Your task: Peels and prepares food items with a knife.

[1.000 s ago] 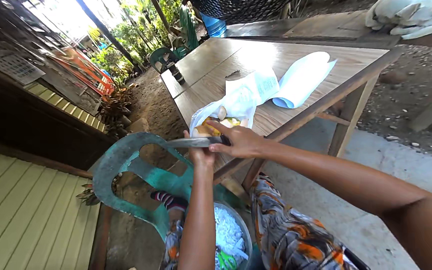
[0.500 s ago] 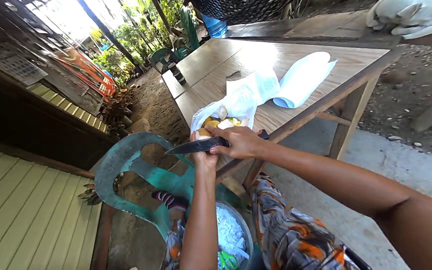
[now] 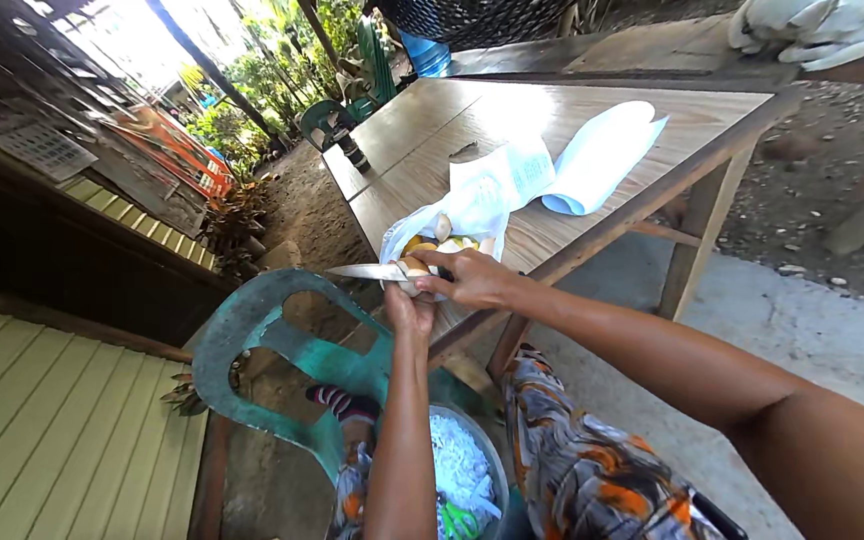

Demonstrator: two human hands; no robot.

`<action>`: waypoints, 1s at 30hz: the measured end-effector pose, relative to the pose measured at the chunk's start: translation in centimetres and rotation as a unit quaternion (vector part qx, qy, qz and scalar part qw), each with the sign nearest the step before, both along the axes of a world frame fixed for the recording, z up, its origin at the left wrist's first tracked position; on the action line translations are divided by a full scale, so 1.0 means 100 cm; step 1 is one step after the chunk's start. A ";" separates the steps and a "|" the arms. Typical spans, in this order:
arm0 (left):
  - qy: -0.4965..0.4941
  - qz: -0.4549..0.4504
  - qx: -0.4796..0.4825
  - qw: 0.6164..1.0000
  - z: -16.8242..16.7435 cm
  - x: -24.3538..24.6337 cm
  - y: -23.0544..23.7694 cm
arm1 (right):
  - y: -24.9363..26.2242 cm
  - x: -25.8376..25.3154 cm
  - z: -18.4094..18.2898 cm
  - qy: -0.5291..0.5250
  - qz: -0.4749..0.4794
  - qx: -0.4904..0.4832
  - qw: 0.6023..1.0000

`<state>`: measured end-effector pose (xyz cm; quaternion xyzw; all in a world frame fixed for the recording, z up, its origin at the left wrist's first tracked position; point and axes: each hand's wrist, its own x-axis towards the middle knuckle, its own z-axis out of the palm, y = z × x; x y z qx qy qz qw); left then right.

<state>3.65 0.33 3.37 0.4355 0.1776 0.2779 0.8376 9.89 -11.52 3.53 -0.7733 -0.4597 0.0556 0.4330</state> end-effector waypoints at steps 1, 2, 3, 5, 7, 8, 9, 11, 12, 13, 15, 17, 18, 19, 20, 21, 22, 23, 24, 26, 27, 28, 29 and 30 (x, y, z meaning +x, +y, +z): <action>0.005 -0.009 0.004 1.000 -0.002 -0.001 0.003 | 0.000 0.000 0.000 0.012 0.005 0.005 1.000; 0.017 -0.025 0.003 1.000 -0.003 -0.002 0.006 | -0.001 0.000 0.001 0.024 0.013 0.006 1.000; 0.038 -0.044 0.002 0.998 -0.001 -0.003 0.010 | -0.002 0.001 0.002 0.043 0.023 0.008 0.999; 0.065 -0.062 0.025 0.996 0.002 -0.004 0.014 | -0.002 0.004 0.008 0.131 0.046 0.026 0.990; 0.046 -0.048 0.084 0.994 0.002 -0.007 0.012 | 0.001 0.012 0.013 0.249 0.049 0.050 0.966; 0.023 -0.047 0.117 0.992 0.001 -0.009 0.010 | 0.001 0.019 0.015 0.300 0.041 0.063 0.951; 0.000 -0.058 0.144 0.988 0.000 -0.011 0.009 | -0.001 0.028 0.017 0.348 0.035 0.065 0.935; -0.032 -0.092 0.177 0.979 -0.002 -0.013 0.012 | -0.005 0.043 0.018 0.432 0.023 0.044 0.900; -0.040 -0.106 0.186 0.976 -0.004 -0.014 0.015 | -0.007 0.047 0.019 0.464 0.017 0.022 0.885; -0.042 -0.107 0.189 0.975 -0.005 -0.013 0.016 | -0.008 0.048 0.020 0.481 0.012 0.007 0.877; -0.026 -0.086 0.186 0.978 -0.003 -0.011 0.014 | -0.009 0.048 0.021 0.483 0.007 -0.007 0.876; 0.001 -0.060 0.186 0.981 0.000 -0.009 0.010 | -0.010 0.047 0.023 0.460 0.013 -0.009 0.888; 0.017 -0.040 0.184 0.982 0.001 -0.008 0.008 | -0.009 0.047 0.024 0.441 0.013 -0.011 0.897; 0.036 -0.017 0.183 0.982 0.002 -0.006 0.007 | -0.008 0.046 0.023 0.414 0.009 -0.009 0.910; 0.057 0.004 0.191 0.980 0.003 -0.004 0.007 | -0.008 0.043 0.022 0.375 0.004 -0.001 0.927; 0.074 0.016 0.201 0.977 0.003 -0.003 0.007 | -0.008 0.039 0.020 0.329 0.006 0.012 0.944; 0.088 0.027 0.209 0.974 0.003 -0.002 0.007 | -0.010 0.034 0.018 0.281 0.019 0.030 0.959; 0.097 0.038 0.211 0.972 0.003 0.000 0.007 | -0.012 0.029 0.015 0.232 0.038 0.043 0.971; 0.101 0.044 0.204 0.973 0.004 0.001 0.006 | -0.014 0.022 0.012 0.178 0.051 0.051 0.981; 0.096 0.042 0.192 0.976 0.003 0.000 0.005 | -0.015 0.009 0.008 0.080 0.056 0.039 0.994; 0.085 0.039 0.188 0.978 0.002 -0.001 0.005 | -0.014 0.004 0.005 0.037 0.043 0.026 0.998; 0.074 0.033 0.186 0.979 0.001 -0.003 0.004 | -0.014 0.000 0.004 0.007 0.034 0.004 0.999; 0.067 0.033 0.178 0.981 0.001 -0.004 0.003 | -0.014 -0.002 0.003 -0.013 0.031 -0.012 0.999; 0.063 0.034 0.172 0.983 0.002 -0.004 0.001 | -0.013 -0.003 0.003 -0.028 0.029 -0.019 0.999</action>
